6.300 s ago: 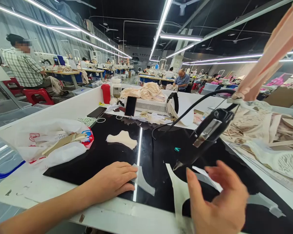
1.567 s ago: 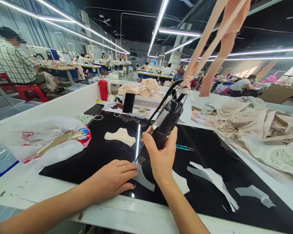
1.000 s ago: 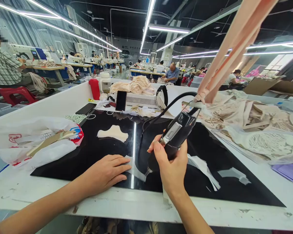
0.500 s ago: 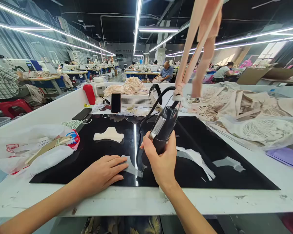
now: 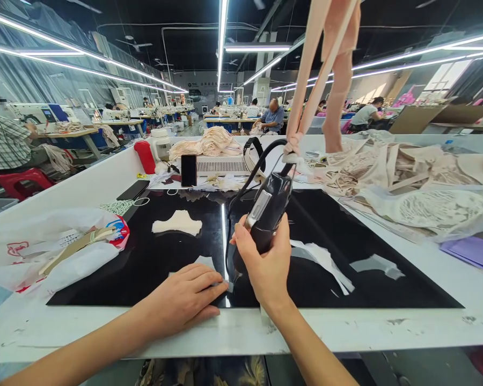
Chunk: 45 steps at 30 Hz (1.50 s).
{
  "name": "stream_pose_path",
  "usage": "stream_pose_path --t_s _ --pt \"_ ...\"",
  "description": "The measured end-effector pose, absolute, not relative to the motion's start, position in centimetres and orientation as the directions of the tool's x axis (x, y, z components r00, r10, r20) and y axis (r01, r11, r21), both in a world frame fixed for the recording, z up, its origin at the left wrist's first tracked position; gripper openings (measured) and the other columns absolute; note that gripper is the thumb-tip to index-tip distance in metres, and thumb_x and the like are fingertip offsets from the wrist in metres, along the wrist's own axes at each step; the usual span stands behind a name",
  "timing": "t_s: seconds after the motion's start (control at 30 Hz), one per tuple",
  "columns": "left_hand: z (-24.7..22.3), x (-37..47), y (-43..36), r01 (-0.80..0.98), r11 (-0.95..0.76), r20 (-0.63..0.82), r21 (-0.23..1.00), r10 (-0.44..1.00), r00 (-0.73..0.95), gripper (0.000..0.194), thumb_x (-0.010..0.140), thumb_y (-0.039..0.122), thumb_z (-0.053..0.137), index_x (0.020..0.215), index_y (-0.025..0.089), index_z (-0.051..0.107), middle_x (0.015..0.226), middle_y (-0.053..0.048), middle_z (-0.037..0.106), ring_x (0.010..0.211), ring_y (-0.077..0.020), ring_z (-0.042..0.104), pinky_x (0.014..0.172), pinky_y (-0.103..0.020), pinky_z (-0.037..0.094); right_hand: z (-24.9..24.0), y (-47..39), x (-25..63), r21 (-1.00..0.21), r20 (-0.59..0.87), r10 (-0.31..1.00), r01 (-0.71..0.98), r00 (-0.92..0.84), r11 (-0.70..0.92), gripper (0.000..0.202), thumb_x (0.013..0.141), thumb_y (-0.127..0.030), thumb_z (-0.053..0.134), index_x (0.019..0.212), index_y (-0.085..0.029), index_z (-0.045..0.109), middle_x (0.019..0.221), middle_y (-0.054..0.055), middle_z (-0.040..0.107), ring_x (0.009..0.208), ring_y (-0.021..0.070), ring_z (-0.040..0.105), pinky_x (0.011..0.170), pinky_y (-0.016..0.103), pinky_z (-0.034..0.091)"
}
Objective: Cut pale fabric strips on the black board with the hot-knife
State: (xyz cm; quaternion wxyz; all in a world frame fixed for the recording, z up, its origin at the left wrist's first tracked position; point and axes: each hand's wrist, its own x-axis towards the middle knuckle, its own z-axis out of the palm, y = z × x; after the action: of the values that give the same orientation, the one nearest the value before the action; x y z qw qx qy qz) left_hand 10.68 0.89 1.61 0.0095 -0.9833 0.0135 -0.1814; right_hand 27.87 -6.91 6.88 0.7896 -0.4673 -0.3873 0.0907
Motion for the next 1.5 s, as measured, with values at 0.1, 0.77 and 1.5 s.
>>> stream_pose_path --t_s 0.1,0.77,1.5 --pt "1.3 11.0 0.9 -0.025 -1.000 0.368 -0.018 -0.030 0.930 0.037 0.103 0.042 0.054 0.125 0.014 0.062 0.111 -0.009 0.068 0.106 -0.0225 0.063 0.100 -0.038 0.051 6.9 -6.9 27.8 -0.808 0.528 0.503 0.222 0.684 0.546 0.031 0.084 -0.038 0.078 0.104 -0.028 0.056 0.081 -0.004 0.067 0.060 0.0140 0.062 0.060 0.032 0.056" --pt "0.5 11.0 1.0 0.008 -1.000 0.357 0.007 0.010 0.934 0.037 0.102 0.042 0.056 0.127 0.015 0.061 0.113 -0.010 0.067 0.107 -0.0241 0.062 0.097 -0.039 0.051 6.4 -6.6 28.0 -0.812 0.533 0.521 0.233 0.666 0.535 0.025 0.087 -0.033 0.075 0.105 -0.028 0.058 0.083 -0.004 0.067 0.062 0.0139 0.063 0.063 0.032 0.056" --pt "2.3 9.2 2.1 0.052 -0.978 0.356 0.202 0.122 0.927 0.035 0.102 0.035 0.056 0.131 0.015 0.060 0.130 -0.010 0.065 0.120 -0.0244 0.060 0.109 -0.041 0.047 6.7 -7.4 27.6 -0.830 0.487 0.540 0.171 0.686 0.530 0.037 0.083 -0.039 0.079 0.112 -0.028 0.057 0.081 -0.004 0.066 0.063 0.0143 0.061 0.064 0.033 0.055"
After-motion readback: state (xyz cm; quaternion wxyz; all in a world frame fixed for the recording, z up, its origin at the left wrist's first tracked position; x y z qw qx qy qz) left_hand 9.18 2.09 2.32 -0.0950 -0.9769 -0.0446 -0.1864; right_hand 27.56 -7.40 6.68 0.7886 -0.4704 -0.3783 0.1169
